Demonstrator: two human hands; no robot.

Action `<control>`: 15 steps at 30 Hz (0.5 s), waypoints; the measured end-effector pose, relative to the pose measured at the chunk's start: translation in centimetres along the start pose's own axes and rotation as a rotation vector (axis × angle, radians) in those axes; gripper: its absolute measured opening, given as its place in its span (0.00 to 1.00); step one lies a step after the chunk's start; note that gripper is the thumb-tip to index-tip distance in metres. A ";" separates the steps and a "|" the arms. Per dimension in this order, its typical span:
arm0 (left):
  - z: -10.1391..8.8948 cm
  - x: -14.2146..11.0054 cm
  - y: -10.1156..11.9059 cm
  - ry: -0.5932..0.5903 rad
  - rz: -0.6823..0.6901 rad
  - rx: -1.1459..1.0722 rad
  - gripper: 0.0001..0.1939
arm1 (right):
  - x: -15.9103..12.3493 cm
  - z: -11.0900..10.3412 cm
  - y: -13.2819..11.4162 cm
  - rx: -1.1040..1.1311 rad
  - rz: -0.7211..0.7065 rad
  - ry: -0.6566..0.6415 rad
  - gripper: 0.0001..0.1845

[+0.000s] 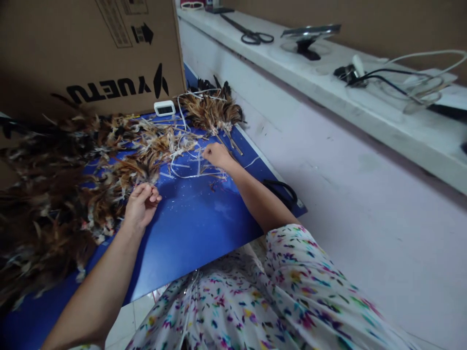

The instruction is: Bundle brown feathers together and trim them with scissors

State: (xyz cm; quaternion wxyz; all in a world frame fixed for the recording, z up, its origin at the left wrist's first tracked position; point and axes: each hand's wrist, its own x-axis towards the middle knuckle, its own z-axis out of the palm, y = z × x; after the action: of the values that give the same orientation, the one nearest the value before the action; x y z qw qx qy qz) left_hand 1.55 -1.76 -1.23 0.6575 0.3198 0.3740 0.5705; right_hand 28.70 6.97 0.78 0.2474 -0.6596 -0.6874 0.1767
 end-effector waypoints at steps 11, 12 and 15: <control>-0.1 -0.1 0.1 0.001 -0.021 -0.054 0.16 | -1.1 -2.3 -2.8 0.663 0.002 -0.181 0.06; -0.1 -0.1 0.1 0.003 -0.020 -0.058 0.16 | -1.3 -2.3 -3.1 0.641 -0.027 -0.232 0.05; -0.2 0.0 0.2 0.007 -0.019 -0.076 0.16 | -1.3 -1.6 -3.8 0.475 -0.134 -0.330 0.01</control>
State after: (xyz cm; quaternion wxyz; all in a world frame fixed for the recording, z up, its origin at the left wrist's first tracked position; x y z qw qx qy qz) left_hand 1.32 -1.75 -1.15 0.6733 0.2892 0.3574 0.5790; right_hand 26.51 5.26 4.10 0.2908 -0.4986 -0.6998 0.4209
